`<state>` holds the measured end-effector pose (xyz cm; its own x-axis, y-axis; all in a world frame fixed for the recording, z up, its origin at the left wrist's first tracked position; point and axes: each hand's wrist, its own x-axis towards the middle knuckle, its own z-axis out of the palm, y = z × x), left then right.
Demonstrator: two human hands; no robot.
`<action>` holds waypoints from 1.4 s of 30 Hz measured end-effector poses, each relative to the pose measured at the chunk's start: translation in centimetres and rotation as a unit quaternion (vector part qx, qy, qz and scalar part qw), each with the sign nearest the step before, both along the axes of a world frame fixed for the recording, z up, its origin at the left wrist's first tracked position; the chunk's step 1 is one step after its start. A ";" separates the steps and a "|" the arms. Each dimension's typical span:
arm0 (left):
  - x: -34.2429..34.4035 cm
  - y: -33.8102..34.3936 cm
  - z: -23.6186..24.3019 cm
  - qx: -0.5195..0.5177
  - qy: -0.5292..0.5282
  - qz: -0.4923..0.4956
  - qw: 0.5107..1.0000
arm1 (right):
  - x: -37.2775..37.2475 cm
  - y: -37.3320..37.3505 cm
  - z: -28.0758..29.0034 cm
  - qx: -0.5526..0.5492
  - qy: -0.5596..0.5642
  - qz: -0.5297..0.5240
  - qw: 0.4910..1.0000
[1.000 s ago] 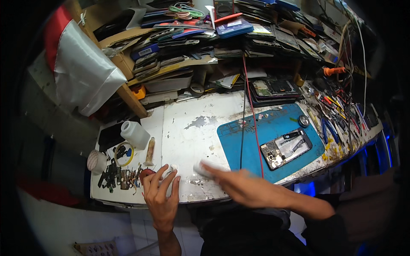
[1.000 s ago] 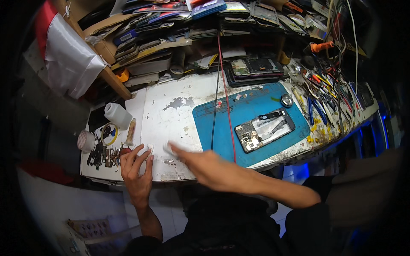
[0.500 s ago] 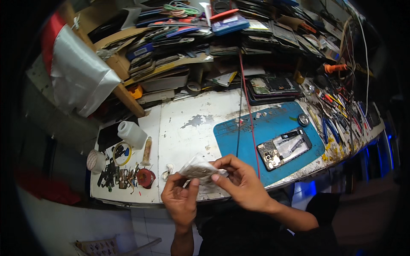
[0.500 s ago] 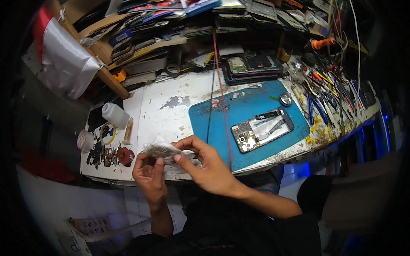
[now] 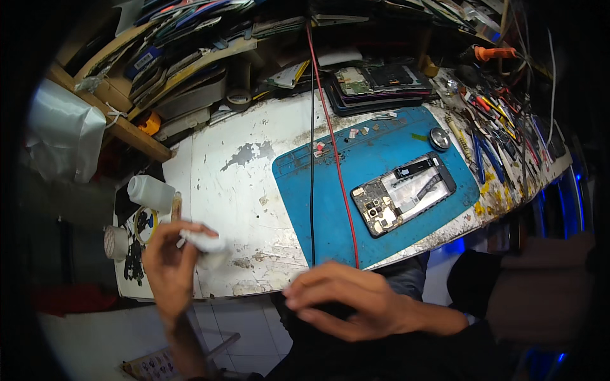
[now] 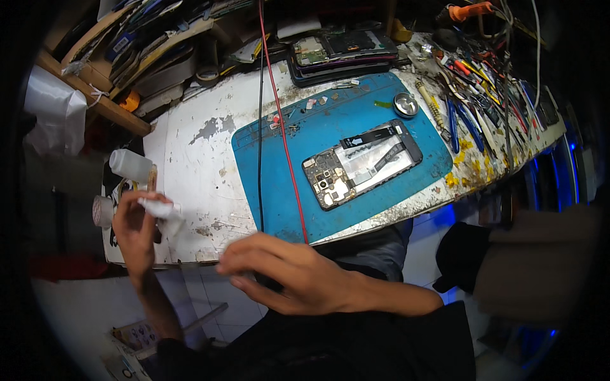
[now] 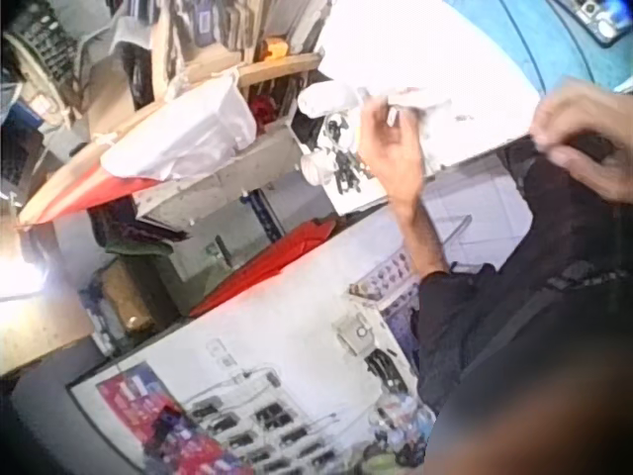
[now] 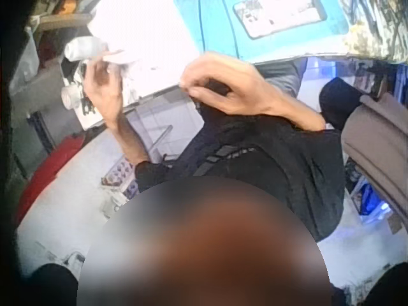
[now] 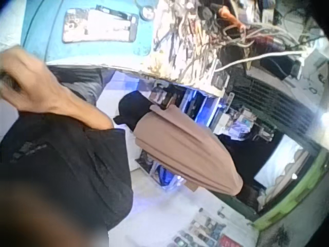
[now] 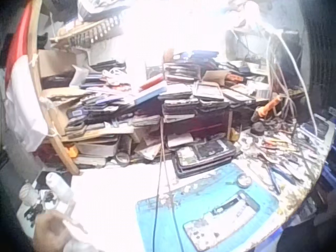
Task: The person wipes a cluttered workbench with a white cloth, moving small items aside to reach different areas. They handle a disassembled mobile phone and a small metal container, then continue wiping the blue mat and surrounding surfaces.
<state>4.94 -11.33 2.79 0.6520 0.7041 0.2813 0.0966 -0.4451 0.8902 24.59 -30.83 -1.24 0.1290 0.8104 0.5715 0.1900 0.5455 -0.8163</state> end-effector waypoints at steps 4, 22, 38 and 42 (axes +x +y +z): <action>3.6 5.3 1.7 0.015 0.149 -0.075 0.986 | 2.9 -4.0 -1.1 0.043 -0.033 -0.056 0.997; 11.7 8.9 -0.8 0.162 0.284 -0.080 0.942 | 9.7 -8.1 -6.1 0.142 0.035 -0.378 0.914; 14.9 10.1 -2.3 0.157 0.218 0.000 0.963 | 14.3 -10.8 -5.9 0.051 -0.115 -0.531 0.838; 17.9 10.4 -3.1 0.252 0.164 -0.061 0.952 | 14.2 -10.6 -7.3 0.080 -0.093 -0.534 0.837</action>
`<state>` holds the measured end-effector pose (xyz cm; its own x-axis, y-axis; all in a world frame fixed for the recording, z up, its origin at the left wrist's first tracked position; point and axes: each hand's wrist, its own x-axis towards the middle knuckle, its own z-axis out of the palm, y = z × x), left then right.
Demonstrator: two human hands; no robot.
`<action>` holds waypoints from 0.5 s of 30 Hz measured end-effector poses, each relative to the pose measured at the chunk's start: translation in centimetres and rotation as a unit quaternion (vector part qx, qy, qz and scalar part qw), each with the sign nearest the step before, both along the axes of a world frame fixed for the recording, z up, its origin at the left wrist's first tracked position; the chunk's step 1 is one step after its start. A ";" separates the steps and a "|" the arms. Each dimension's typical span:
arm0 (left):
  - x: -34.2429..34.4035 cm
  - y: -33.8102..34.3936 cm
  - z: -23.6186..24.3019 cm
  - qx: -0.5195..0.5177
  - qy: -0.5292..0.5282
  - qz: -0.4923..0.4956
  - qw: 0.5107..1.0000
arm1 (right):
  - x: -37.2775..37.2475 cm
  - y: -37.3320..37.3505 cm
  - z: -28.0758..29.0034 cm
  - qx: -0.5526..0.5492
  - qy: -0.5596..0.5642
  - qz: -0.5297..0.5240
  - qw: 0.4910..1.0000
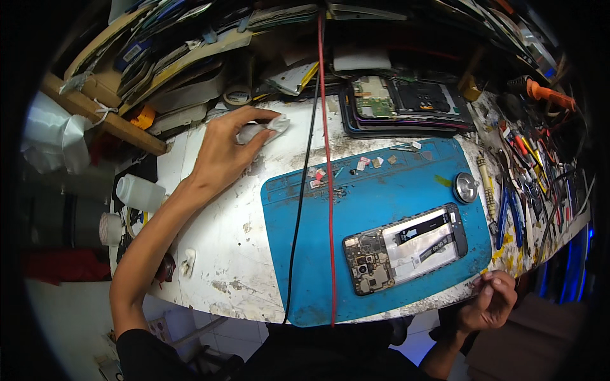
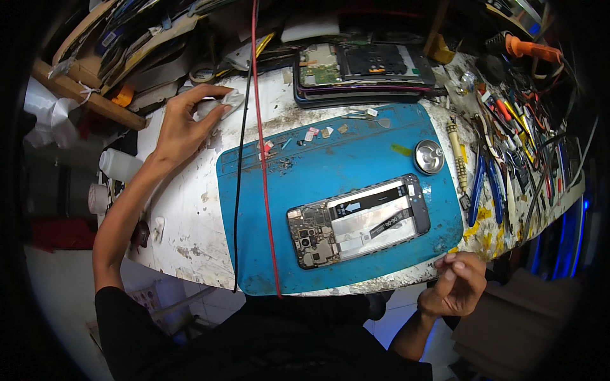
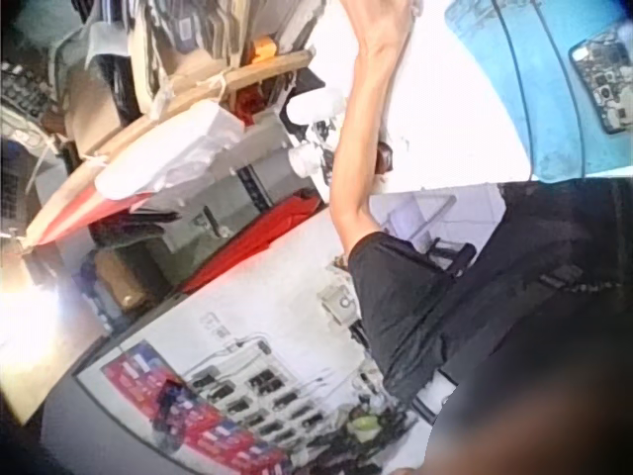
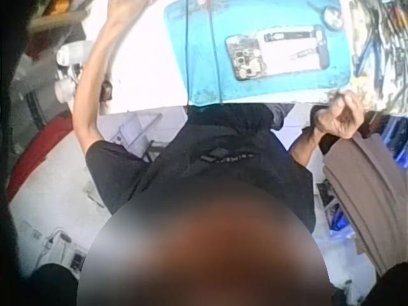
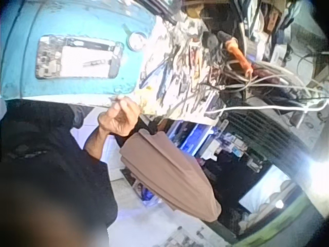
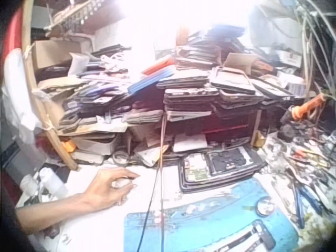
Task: The person wipes a cluttered workbench with a white cloth, moving small items aside to reach different areas. They handle a disassembled mobile phone and a small metal container, then continue wiping the blue mat and surrounding surfaces.
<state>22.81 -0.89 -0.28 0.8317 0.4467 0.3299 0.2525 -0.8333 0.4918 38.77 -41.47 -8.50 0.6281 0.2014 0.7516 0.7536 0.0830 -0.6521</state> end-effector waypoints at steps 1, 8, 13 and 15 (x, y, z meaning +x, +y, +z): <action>0.7 0.0 -0.1 0.026 -0.006 -0.030 0.999 | 0.0 0.1 -0.2 0.000 0.000 -0.007 1.000; 4.8 -0.8 -1.3 0.170 -0.033 -0.151 0.973 | 0.0 0.3 -0.6 0.000 -0.006 -0.005 1.000; 5.9 -1.2 -1.3 0.136 0.001 -0.182 0.974 | 0.0 0.5 -0.7 -0.005 -0.026 -0.023 0.999; 6.0 -1.1 -1.1 0.144 0.014 -0.190 0.971 | 0.0 0.7 -0.8 -0.003 -0.032 -0.027 0.999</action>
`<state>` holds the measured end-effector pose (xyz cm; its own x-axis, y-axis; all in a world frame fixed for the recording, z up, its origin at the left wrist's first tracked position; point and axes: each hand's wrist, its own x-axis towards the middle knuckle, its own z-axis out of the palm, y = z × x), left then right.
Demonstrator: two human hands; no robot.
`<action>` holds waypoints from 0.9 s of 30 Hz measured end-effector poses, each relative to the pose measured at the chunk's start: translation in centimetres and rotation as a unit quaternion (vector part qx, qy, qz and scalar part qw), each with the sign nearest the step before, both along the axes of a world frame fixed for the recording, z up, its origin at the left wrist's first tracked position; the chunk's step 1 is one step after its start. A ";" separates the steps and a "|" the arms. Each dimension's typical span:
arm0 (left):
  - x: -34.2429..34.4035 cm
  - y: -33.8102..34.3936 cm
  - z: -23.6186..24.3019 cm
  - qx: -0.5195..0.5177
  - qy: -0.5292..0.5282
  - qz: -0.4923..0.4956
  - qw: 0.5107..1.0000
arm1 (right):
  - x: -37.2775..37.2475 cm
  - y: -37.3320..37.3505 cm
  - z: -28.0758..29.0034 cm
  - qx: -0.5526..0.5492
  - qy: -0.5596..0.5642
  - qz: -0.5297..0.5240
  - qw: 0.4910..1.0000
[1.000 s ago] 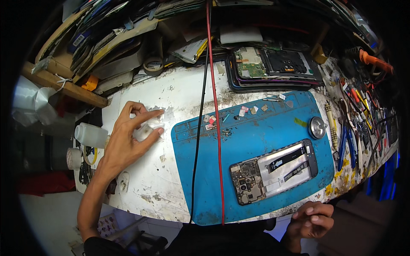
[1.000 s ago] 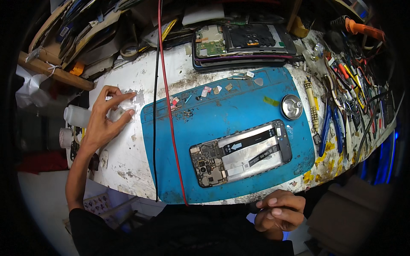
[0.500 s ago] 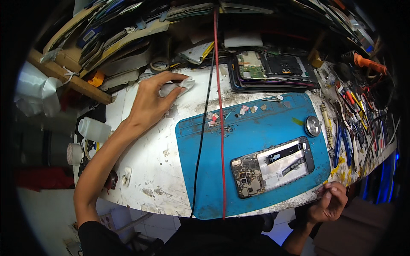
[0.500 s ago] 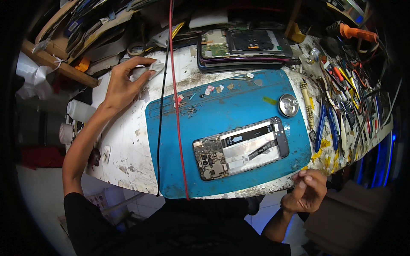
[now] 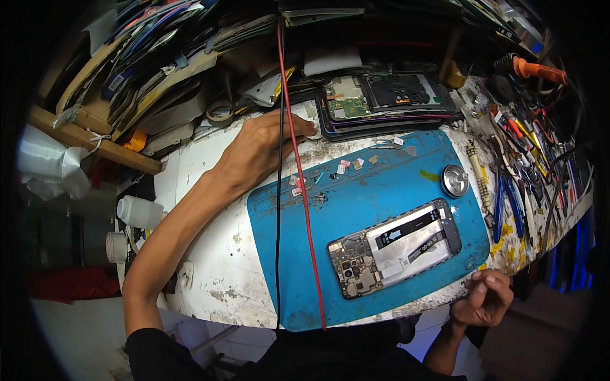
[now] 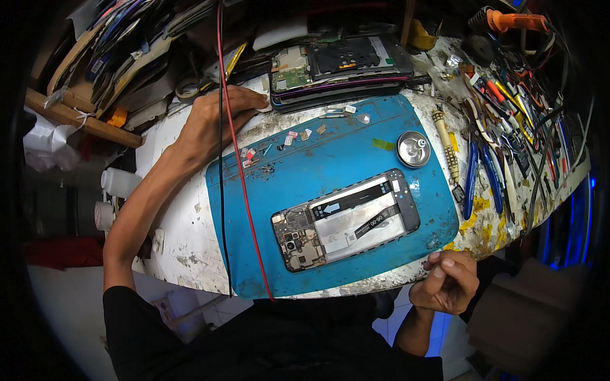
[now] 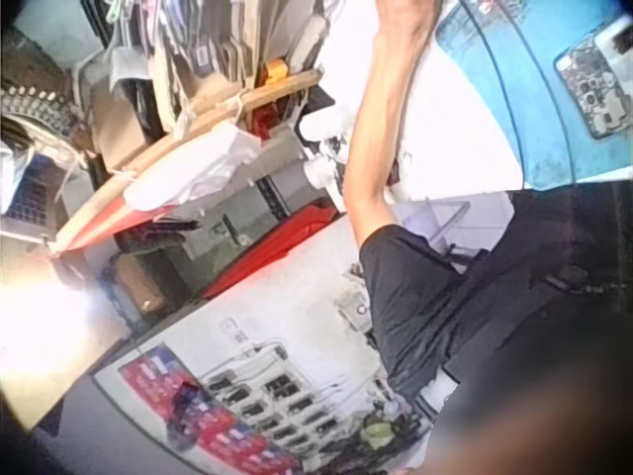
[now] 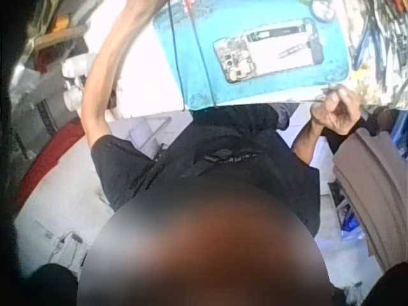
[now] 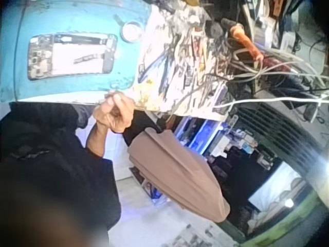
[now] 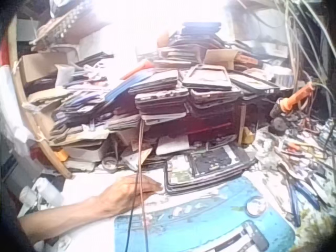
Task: The person wipes a cluttered workbench with a white cloth, moving small items aside to reach different areas. They handle a disassembled mobile phone and a small metal container, then continue wiping the blue mat and surrounding surfaces.
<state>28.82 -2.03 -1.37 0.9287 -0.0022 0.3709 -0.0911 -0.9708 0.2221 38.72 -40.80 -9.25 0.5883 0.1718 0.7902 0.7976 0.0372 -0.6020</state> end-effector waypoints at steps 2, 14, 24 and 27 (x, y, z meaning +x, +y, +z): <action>-0.2 0.0 0.2 0.027 0.008 0.002 1.000 | -0.1 0.1 0.0 -0.005 -0.007 -0.011 1.000; -0.3 0.0 0.2 0.006 0.005 -0.039 0.999 | -0.4 0.2 0.2 -0.006 0.000 -0.022 1.000; -0.7 -0.6 0.3 -0.019 0.031 -0.042 0.998 | -0.5 0.2 0.0 -0.001 0.007 -0.019 1.000; 0.0 -0.9 -0.1 -0.012 0.008 -0.047 0.999 | -0.4 0.2 -0.1 -0.006 0.000 -0.025 1.000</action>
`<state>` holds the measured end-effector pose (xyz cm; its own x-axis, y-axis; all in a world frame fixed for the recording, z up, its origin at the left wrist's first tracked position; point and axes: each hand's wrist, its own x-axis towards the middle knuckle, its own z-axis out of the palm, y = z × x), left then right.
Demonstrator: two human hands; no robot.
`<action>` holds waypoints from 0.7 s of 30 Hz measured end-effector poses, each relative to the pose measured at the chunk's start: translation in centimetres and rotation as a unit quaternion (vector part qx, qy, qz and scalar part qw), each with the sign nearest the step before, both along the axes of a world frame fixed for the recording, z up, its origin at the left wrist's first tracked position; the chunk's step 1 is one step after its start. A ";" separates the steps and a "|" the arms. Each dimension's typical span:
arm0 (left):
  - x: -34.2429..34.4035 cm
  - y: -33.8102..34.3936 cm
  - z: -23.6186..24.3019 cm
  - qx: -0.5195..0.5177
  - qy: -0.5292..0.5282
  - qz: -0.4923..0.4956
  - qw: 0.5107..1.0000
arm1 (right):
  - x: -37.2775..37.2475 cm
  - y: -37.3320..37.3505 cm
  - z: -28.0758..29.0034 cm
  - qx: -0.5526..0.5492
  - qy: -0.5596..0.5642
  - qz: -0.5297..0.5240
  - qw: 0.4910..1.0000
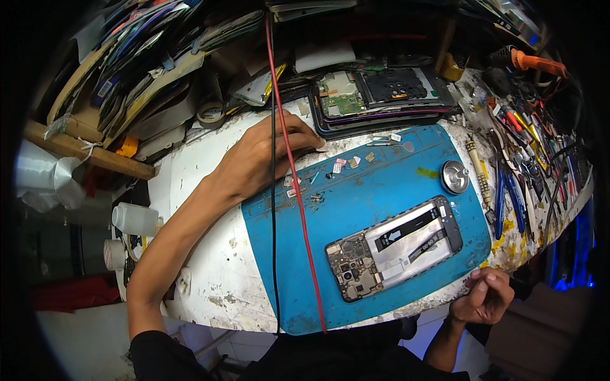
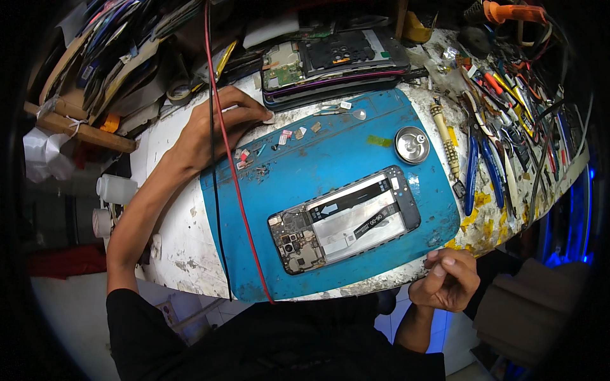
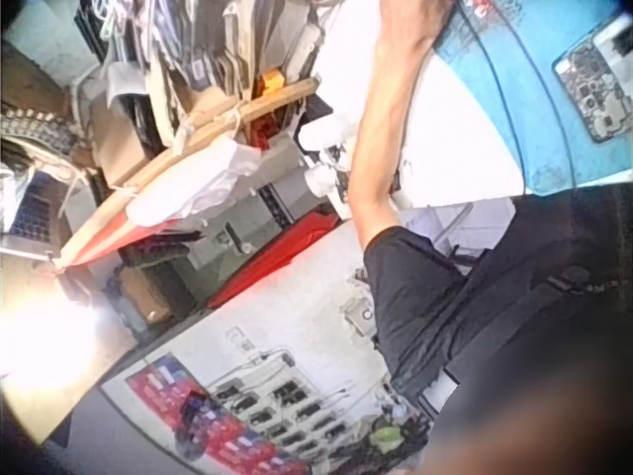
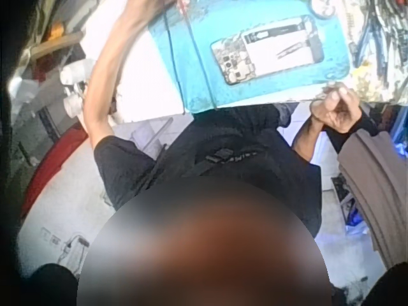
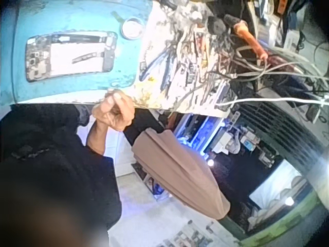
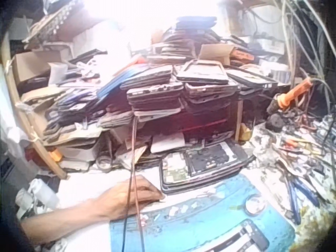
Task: The person wipes a cluttered workbench with a white cloth, moving small items aside to reach different areas. They handle a disassembled mobile phone and a small metal container, then continue wiping the blue mat and surrounding surfaces.
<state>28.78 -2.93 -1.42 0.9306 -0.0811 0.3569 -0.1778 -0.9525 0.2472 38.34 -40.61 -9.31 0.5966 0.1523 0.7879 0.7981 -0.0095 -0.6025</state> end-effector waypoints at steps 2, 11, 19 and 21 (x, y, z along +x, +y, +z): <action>0.1 0.0 0.2 0.000 0.016 -0.006 1.000 | 0.0 0.0 0.0 -0.003 -0.001 0.001 1.000; 0.6 -0.2 1.3 -0.083 0.090 0.017 0.992 | 0.0 -0.1 0.0 -0.020 -0.002 -0.006 1.000; -2.3 2.3 2.6 -0.223 0.092 0.137 0.961 | -0.4 -0.2 -0.5 -0.001 0.014 -0.036 0.999; -2.9 2.5 2.6 -0.241 0.103 0.145 0.954 | -0.4 -0.1 -0.7 0.005 0.014 -0.038 0.999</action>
